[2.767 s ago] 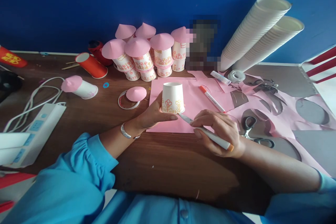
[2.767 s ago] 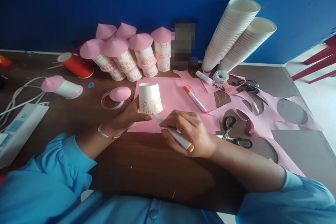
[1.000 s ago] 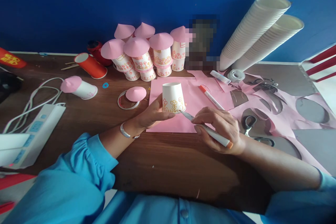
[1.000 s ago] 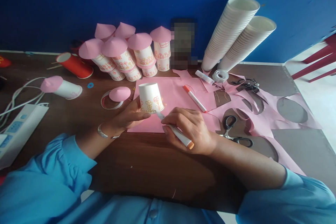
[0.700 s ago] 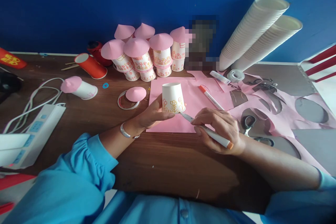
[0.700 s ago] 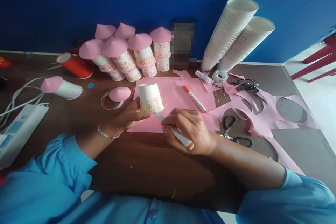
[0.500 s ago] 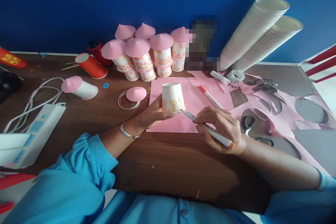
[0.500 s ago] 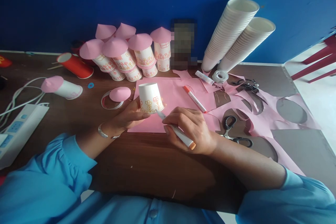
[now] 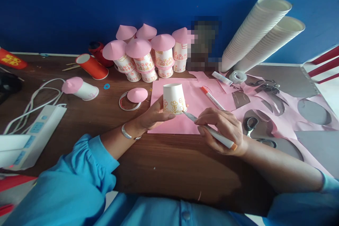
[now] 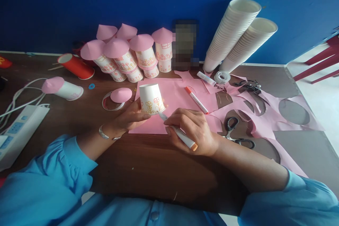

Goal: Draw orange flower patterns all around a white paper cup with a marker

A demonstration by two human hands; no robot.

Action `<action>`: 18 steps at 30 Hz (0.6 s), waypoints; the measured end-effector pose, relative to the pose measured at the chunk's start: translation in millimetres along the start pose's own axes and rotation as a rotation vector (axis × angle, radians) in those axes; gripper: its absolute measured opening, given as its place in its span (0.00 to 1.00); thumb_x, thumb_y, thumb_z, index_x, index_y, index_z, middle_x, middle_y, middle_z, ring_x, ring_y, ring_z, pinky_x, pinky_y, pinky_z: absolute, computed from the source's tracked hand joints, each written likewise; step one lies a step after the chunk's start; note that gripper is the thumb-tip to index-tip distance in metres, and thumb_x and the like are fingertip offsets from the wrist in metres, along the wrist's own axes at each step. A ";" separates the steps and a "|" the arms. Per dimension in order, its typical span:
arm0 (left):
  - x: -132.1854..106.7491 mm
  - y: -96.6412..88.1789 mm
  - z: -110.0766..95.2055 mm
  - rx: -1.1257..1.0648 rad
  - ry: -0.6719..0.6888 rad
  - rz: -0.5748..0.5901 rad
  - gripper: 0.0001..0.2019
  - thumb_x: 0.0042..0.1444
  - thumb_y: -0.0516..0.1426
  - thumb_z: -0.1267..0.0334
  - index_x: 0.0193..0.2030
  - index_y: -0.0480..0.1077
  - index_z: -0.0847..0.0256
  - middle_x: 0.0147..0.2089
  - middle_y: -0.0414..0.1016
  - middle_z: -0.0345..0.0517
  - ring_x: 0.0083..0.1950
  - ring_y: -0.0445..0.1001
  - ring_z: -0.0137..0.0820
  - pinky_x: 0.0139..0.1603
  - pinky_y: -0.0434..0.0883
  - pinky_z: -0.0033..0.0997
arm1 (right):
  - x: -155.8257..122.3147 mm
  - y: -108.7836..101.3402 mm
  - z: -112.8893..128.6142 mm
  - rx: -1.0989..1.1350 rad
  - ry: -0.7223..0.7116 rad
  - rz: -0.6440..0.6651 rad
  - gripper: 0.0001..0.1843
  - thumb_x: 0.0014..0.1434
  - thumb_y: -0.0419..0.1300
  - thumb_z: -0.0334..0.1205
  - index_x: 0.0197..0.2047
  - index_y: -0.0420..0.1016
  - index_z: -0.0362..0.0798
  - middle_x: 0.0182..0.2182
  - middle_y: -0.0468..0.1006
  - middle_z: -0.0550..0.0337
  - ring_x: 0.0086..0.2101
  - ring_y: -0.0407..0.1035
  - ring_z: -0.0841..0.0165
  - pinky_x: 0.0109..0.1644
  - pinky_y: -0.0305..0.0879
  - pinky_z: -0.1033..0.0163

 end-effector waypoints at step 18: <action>0.1 -1.7 0.7 -0.086 0.008 0.006 0.30 0.51 0.72 0.61 0.61 0.72 0.57 0.58 0.83 0.56 0.65 0.78 0.53 0.70 0.69 0.58 | -10.6 -2.1 -10.5 0.021 0.053 -0.091 0.14 0.72 0.57 0.38 0.59 0.71 0.49 0.40 0.82 0.53 0.31 0.77 0.66 0.34 0.78 0.57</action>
Point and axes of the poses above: each hand's wrist, its own x-axis towards the middle knuckle, its own y-axis out of the palm, z = x × y, the point moved 5 cm from there along x, towards the middle knuckle
